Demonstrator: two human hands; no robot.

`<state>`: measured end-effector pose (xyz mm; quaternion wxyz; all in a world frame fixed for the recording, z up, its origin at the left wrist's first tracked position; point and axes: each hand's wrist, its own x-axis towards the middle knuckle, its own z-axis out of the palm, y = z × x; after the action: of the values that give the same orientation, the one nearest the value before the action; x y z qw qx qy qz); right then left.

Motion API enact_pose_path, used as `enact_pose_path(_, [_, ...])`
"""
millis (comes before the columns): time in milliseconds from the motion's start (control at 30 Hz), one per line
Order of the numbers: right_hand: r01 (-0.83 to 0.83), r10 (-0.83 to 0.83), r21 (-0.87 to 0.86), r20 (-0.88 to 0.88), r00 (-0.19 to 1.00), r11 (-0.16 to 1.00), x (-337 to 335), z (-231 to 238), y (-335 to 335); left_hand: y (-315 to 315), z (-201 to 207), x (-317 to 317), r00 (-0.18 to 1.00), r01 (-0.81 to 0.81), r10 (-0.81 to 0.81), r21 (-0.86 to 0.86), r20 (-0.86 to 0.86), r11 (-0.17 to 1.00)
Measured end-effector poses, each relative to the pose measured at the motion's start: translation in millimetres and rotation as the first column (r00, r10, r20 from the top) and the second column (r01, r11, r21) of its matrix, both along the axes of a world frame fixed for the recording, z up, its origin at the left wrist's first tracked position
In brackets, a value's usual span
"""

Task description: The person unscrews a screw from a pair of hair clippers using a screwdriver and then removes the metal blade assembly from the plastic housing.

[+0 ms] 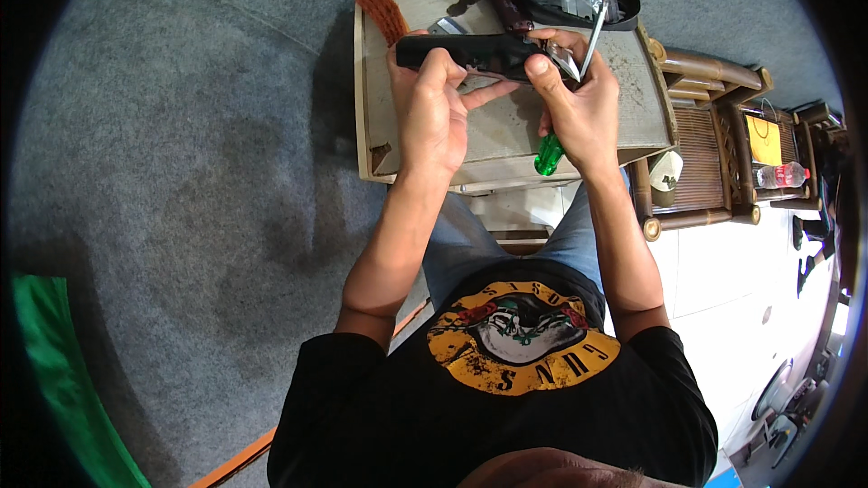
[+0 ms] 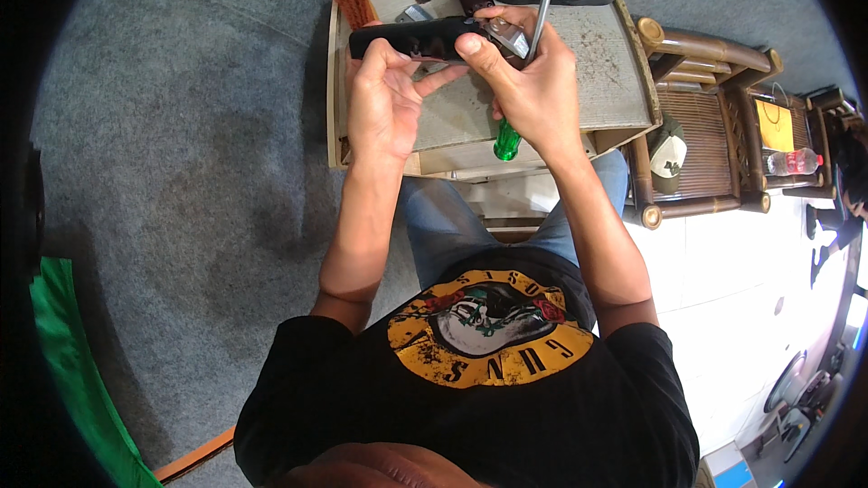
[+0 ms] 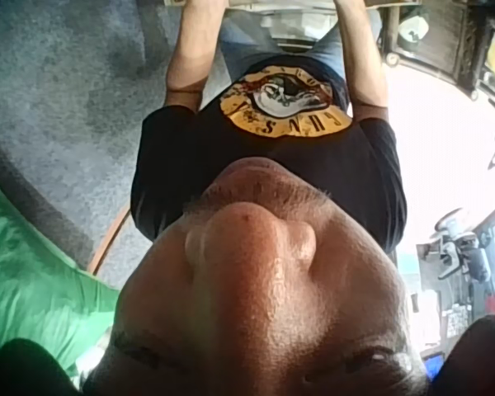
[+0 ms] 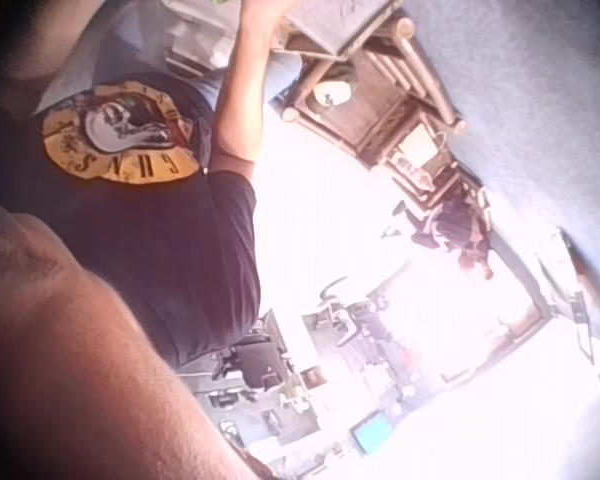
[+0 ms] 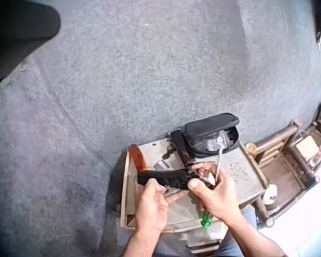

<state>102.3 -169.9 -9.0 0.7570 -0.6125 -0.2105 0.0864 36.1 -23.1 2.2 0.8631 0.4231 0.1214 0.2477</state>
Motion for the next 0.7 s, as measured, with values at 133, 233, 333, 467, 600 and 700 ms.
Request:
enact_pose_path(133, [-0.035,0.034,-0.023,-0.028,0.999,0.999,2.9,0.9,3.9,1.4,0.0,3.1,1.0,-0.012,0.012,-0.014,-0.017,1.0])
enact_pose_path(233, [-0.07,0.069,-0.03,-0.028,0.997,0.997,3.0,4.7,5.8,2.7,-5.0,4.0,0.998,-0.067,0.066,-0.047,-0.024,0.997])
enact_pose_path(333, [-0.113,0.114,-0.043,0.02,0.993,0.993,0.8,7.6,3.2,4.9,-10.4,4.4,0.993,-0.117,0.117,-0.05,-0.015,0.992])
enact_pose_path(467, [-0.152,0.153,-0.011,0.019,0.988,0.988,0.9,6.5,2.5,6.0,-15.2,4.2,0.989,-0.149,0.148,-0.04,-0.015,0.988])
enact_pose_path(600, [-0.16,0.159,0.014,0.047,0.986,0.987,-0.2,7.3,1.7,7.9,-14.9,4.7,0.992,-0.127,0.127,-0.042,-0.007,0.991])
enact_pose_path(700, [-0.166,0.166,0.063,0.015,0.986,0.984,0.0,6.9,0.2,5.6,-7.9,3.6,0.997,-0.072,0.074,-0.073,0.022,0.995])
